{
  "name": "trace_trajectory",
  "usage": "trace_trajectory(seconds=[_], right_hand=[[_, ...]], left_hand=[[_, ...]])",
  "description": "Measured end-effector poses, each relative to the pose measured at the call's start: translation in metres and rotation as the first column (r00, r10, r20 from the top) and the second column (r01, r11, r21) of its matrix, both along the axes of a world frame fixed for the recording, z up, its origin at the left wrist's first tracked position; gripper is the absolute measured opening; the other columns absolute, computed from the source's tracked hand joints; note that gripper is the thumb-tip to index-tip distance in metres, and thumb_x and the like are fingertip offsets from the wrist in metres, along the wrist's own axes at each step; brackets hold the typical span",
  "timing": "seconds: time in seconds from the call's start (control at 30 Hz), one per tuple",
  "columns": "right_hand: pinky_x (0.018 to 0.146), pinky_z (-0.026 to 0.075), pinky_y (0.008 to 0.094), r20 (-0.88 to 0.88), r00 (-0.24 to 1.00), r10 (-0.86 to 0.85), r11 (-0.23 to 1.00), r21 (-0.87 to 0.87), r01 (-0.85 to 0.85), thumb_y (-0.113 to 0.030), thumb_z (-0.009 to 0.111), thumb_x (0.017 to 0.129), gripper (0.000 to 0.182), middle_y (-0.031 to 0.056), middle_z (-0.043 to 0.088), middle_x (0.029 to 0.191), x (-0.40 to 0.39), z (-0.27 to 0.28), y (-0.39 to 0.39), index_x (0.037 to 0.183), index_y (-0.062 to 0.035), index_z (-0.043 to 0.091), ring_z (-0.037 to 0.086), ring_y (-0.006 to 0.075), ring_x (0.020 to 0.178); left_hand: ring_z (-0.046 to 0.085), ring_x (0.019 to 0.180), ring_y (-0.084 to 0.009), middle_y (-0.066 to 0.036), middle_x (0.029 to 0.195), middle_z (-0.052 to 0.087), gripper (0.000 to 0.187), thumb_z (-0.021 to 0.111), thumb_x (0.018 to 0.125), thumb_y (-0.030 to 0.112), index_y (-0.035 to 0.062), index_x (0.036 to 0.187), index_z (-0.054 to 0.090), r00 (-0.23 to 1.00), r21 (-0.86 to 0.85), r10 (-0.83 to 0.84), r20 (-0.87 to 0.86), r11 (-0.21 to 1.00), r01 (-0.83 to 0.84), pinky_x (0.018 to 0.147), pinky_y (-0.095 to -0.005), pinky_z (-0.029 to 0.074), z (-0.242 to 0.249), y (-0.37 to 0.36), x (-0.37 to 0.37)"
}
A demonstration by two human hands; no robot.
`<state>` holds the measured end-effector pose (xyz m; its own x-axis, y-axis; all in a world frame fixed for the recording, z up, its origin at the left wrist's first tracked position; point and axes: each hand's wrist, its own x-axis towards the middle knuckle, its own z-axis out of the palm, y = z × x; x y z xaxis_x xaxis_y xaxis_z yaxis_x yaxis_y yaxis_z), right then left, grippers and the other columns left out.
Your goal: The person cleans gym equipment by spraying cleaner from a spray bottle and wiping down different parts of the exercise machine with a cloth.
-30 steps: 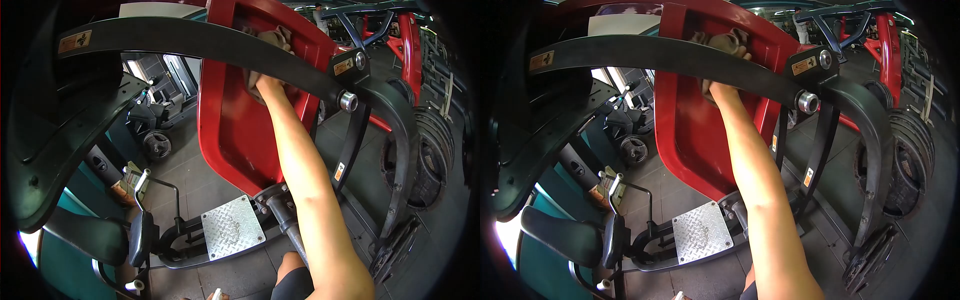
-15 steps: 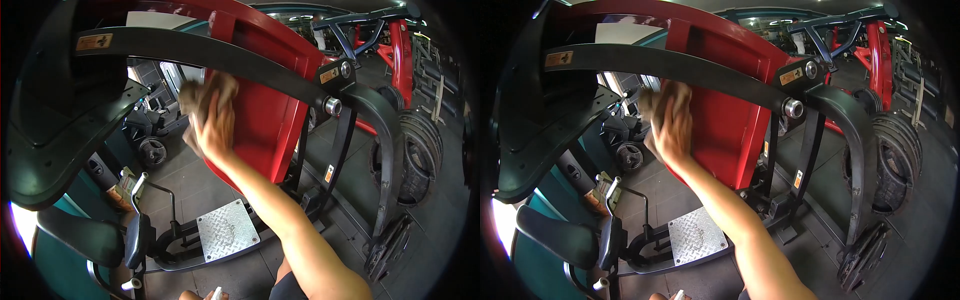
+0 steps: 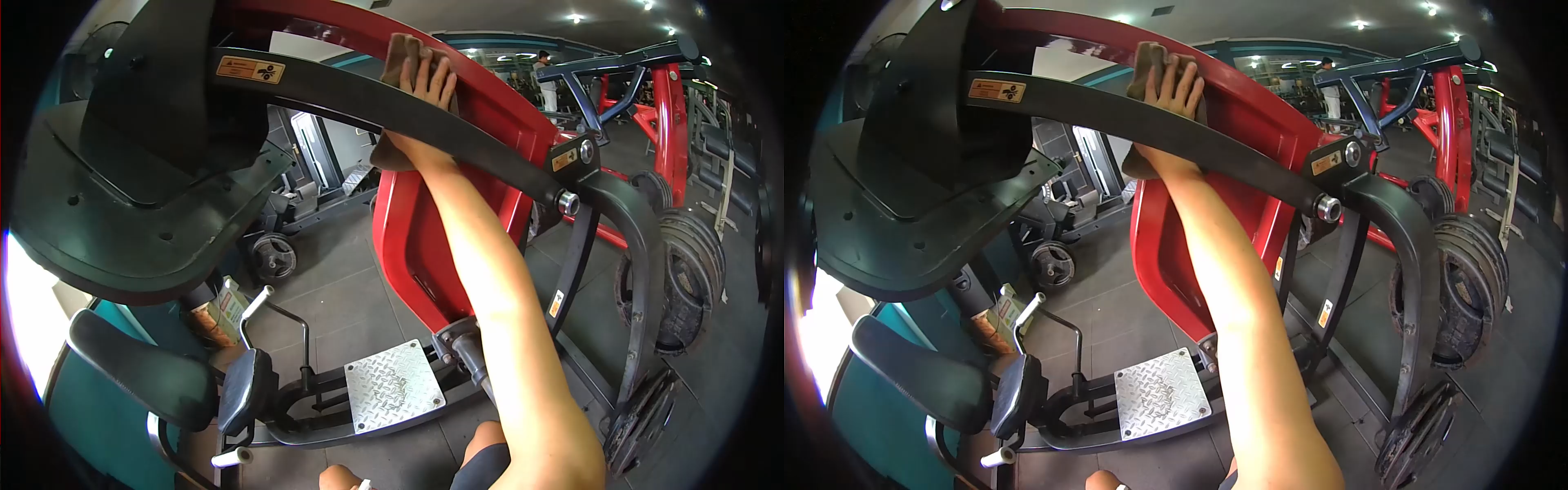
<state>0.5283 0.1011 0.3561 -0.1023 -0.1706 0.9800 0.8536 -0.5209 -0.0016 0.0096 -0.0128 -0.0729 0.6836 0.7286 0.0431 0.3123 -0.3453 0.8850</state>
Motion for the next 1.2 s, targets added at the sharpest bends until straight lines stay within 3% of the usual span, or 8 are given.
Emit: trace_trajectory(seconds=[0.13,0.27,0.4,0.53,0.6,0.8,1.0,1.2], right_hand=[[0.116,0.017,0.0660,0.137,0.968,-0.212,0.976,-0.018,0.216,-0.046,0.056,0.088,0.080,0.0299,0.038,0.152,0.029,0.020,0.010,0.149,0.0025,0.039,0.022,0.0547,0.145],[0.116,0.017,0.0668,-0.454,0.834,0.315,0.821,0.572,0.001,-0.050,0.046,0.095,0.074,0.0289,0.043,0.149,0.042,0.031,0.027,0.149,0.0002,0.040,0.023,0.0520,0.145],[0.115,0.017,0.0678,0.009,0.988,0.153,0.964,0.219,-0.151,-0.052,0.059,0.088,0.082,0.0331,0.042,0.147,0.048,0.010,0.014,0.142,0.0082,0.045,0.026,0.0575,0.142],[0.116,0.020,0.0647,-0.144,0.990,-0.011,0.991,0.132,0.030,-0.054,0.060,0.088,0.089,0.0373,0.039,0.146,0.042,-0.042,0.017,0.147,0.0084,0.037,0.029,0.0563,0.141],[0.119,0.021,0.0586,-0.218,0.829,0.516,0.853,0.227,-0.471,-0.057,0.061,0.088,0.092,0.0368,0.039,0.147,0.003,-0.088,0.027,0.144,0.0115,0.039,0.033,0.0526,0.140],[0.118,0.020,0.0646,-0.457,0.816,0.355,0.867,-0.165,-0.470,-0.049,0.080,0.076,0.115,0.0460,0.037,0.138,-0.083,-0.299,0.048,0.150,0.0135,0.018,0.035,0.0605,0.134],[0.096,0.039,0.0525,-0.662,0.743,0.099,0.819,-0.370,-0.438,-0.039,0.092,0.056,0.101,0.0264,0.049,0.127,-0.074,-0.364,0.005,0.132,0.0054,0.043,0.047,0.0425,0.117],[0.090,0.039,0.0455,-0.591,0.799,-0.113,0.641,-0.657,-0.396,-0.065,0.069,0.078,0.077,0.0140,0.061,0.116,-0.046,-0.373,-0.026,0.118,0.0000,0.064,0.050,0.0315,0.104]], left_hand=[[0.058,0.090,-0.0307,-0.019,0.108,0.061,0.052,0.077,0.085,0.018,-0.0034,0.128,0.059,0.999,-0.031,0.032,-0.010,0.999,-0.032,0.080,-0.0425,0.048,-0.003,0.002,-0.001],[0.059,0.086,-0.0251,-0.015,0.102,0.062,0.046,0.075,0.087,0.017,-0.0034,0.126,0.060,0.998,-0.062,0.061,-0.029,0.996,-0.063,0.077,-0.0379,0.049,-0.006,0.004,-0.002],[0.059,0.082,-0.0195,-0.011,0.097,0.064,0.040,0.074,0.090,0.017,-0.0033,0.123,0.062,0.996,-0.095,0.083,-0.045,0.992,-0.087,0.073,-0.0334,0.050,-0.013,0.007,-0.004],[0.060,0.078,-0.0139,-0.006,0.092,0.065,0.035,0.072,0.093,0.016,-0.0032,0.121,0.063,0.995,-0.100,0.091,-0.048,0.990,-0.096,0.070,-0.0288,0.051,-0.027,0.014,-0.002],[0.060,0.078,-0.0124,-0.005,0.089,0.066,0.033,0.071,0.094,0.015,-0.0039,0.120,0.063,0.997,-0.079,0.072,-0.034,0.994,-0.075,0.069,-0.0274,0.050,-0.021,0.015,0.009],[0.059,0.061,-0.0160,-0.008,0.071,0.060,0.010,0.071,0.089,0.010,-0.0001,0.089,0.068,0.999,-0.049,-0.046,-0.011,0.998,0.045,0.057,-0.0305,0.045,-0.016,0.026,0.043],[0.060,0.065,-0.0160,-0.009,0.076,0.062,0.012,0.070,0.086,0.010,-0.0019,0.089,0.068,0.997,-0.079,-0.063,0.045,0.995,0.066,0.059,-0.0309,0.046,-0.008,0.013,0.049],[0.058,0.063,-0.0122,-0.006,0.070,0.061,0.015,0.071,0.086,0.013,-0.0008,0.089,0.067,0.998,-0.166,-0.062,0.006,0.984,0.062,0.058,-0.0289,0.046,-0.012,0.004,0.050]])
